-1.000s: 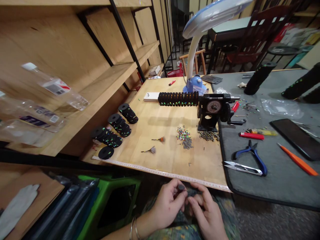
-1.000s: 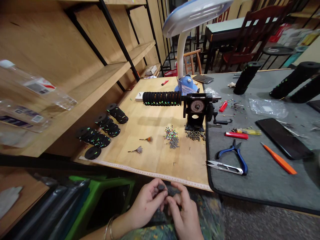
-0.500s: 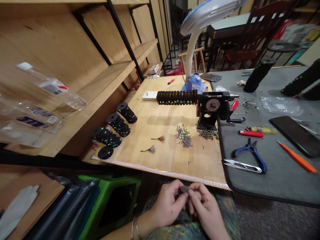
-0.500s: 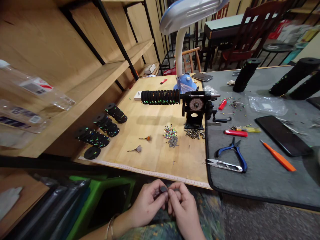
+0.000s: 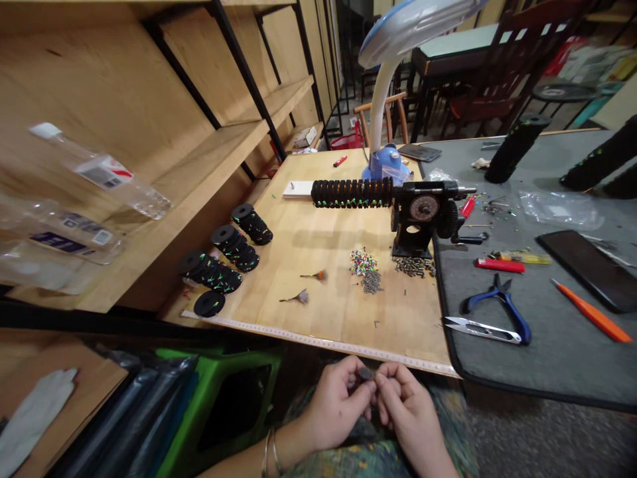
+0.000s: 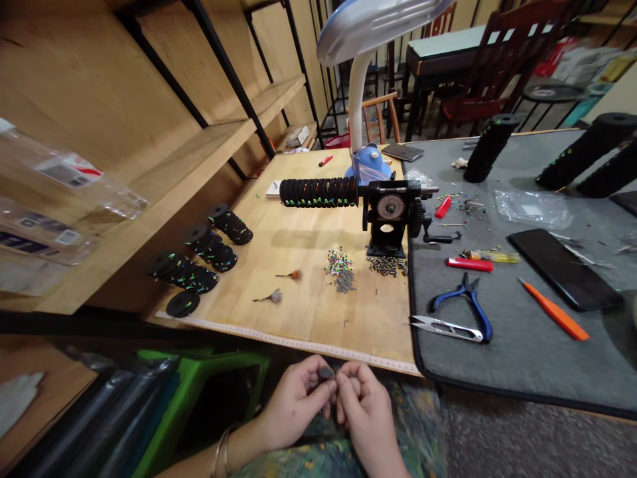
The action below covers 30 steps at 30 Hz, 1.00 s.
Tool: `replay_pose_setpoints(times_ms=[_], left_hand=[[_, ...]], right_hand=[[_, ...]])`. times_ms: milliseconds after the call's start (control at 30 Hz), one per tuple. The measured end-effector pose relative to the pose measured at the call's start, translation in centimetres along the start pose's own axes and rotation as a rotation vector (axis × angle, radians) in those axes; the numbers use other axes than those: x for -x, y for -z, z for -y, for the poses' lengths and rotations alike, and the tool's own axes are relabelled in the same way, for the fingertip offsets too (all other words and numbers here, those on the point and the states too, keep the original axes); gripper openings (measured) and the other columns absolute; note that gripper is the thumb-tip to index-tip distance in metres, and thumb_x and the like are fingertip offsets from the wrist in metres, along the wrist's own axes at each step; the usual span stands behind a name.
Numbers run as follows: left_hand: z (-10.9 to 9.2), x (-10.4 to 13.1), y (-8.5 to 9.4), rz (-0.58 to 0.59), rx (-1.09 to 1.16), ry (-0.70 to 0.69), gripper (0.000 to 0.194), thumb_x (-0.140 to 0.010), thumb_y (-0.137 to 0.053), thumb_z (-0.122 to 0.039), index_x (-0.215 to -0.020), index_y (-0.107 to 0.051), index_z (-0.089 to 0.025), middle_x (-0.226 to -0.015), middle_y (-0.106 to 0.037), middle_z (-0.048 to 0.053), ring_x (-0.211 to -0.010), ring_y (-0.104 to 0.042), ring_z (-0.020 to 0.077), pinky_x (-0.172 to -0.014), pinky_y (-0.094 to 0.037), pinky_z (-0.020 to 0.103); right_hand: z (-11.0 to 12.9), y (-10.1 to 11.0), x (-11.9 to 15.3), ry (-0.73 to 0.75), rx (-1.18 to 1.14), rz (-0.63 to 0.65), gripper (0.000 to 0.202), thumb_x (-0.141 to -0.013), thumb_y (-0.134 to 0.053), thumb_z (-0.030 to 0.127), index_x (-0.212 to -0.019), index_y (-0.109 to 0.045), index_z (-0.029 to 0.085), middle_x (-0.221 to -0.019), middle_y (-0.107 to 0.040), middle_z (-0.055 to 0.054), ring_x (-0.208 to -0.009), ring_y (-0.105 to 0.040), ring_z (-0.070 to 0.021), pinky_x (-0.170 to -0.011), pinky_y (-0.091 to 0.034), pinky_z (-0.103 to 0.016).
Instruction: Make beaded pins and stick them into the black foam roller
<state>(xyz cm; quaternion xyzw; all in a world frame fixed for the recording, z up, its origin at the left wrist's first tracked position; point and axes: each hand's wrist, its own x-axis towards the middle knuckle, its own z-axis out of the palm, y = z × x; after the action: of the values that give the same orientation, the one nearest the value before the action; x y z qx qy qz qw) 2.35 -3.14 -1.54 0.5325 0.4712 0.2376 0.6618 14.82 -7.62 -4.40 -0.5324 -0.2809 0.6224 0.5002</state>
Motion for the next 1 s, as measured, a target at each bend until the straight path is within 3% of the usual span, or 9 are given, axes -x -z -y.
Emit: replay_pose_setpoints(times_ms=[233,433,633,833,1000], left_hand=[[0.3,0.0,-0.1,-0.008,-0.004,0.024,0.026,-0.081,-0.062,-0.037,-0.073,-0.049,-0.017,-0.055,-0.059,0.0,-0.046,-0.057,0.0113,-0.046,-0.044,0.021],[-0.2,-0.2,-0.3,0.025,0.176,0.07,0.038,-0.075,-0.068,-0.05,-0.075,-0.049,-0.016,-0.058,-0.058,-0.002,-0.045,-0.054,0.0093,-0.047,-0.045,0.021],[-0.9,-0.3,-0.2,0.041,0.23,0.102,0.045,-0.071,-0.069,-0.056,-0.074,-0.05,-0.016,-0.058,-0.059,-0.001,-0.044,-0.053,0.0079,-0.046,-0.043,0.02],[-1.1,-0.4,-0.1,0.064,0.218,0.099,0.042,-0.074,-0.067,-0.054,-0.074,-0.049,-0.016,-0.058,-0.059,-0.001,-0.043,-0.052,0.008,-0.045,-0.041,0.02],[-1.1,-0.3,-0.1,0.069,0.159,0.086,0.029,-0.079,-0.062,-0.041,-0.075,-0.048,-0.017,-0.058,-0.057,-0.002,-0.043,-0.05,0.0082,-0.045,-0.039,0.021]], right_hand=[[-0.2,0.0,0.0,0.013,0.052,-0.013,0.045,-0.081,-0.057,0.065,-0.077,-0.048,0.02,-0.04,-0.041,0.011,-0.035,-0.036,-0.0066,-0.04,-0.029,-0.018],[0.0,-0.3,-0.4,-0.03,-0.108,-0.005,0.05,-0.073,-0.061,0.069,-0.073,-0.044,0.023,-0.034,-0.032,0.016,-0.031,-0.021,-0.0042,-0.036,-0.026,-0.017],[0.3,-0.4,-0.5,-0.049,-0.159,-0.014,0.051,-0.069,-0.065,0.069,-0.071,-0.044,0.022,-0.034,-0.035,0.015,-0.031,-0.022,-0.0037,-0.036,-0.027,-0.017],[0.8,-0.3,-0.4,-0.042,-0.15,-0.009,0.052,-0.069,-0.065,0.07,-0.07,-0.044,0.022,-0.035,-0.039,0.013,-0.031,-0.024,-0.0032,-0.036,-0.026,-0.016],[0.8,-0.1,-0.4,-0.042,-0.134,-0.024,0.051,-0.072,-0.064,0.069,-0.072,-0.045,0.021,-0.033,-0.036,0.015,-0.031,-0.022,-0.0027,-0.036,-0.021,-0.015]])
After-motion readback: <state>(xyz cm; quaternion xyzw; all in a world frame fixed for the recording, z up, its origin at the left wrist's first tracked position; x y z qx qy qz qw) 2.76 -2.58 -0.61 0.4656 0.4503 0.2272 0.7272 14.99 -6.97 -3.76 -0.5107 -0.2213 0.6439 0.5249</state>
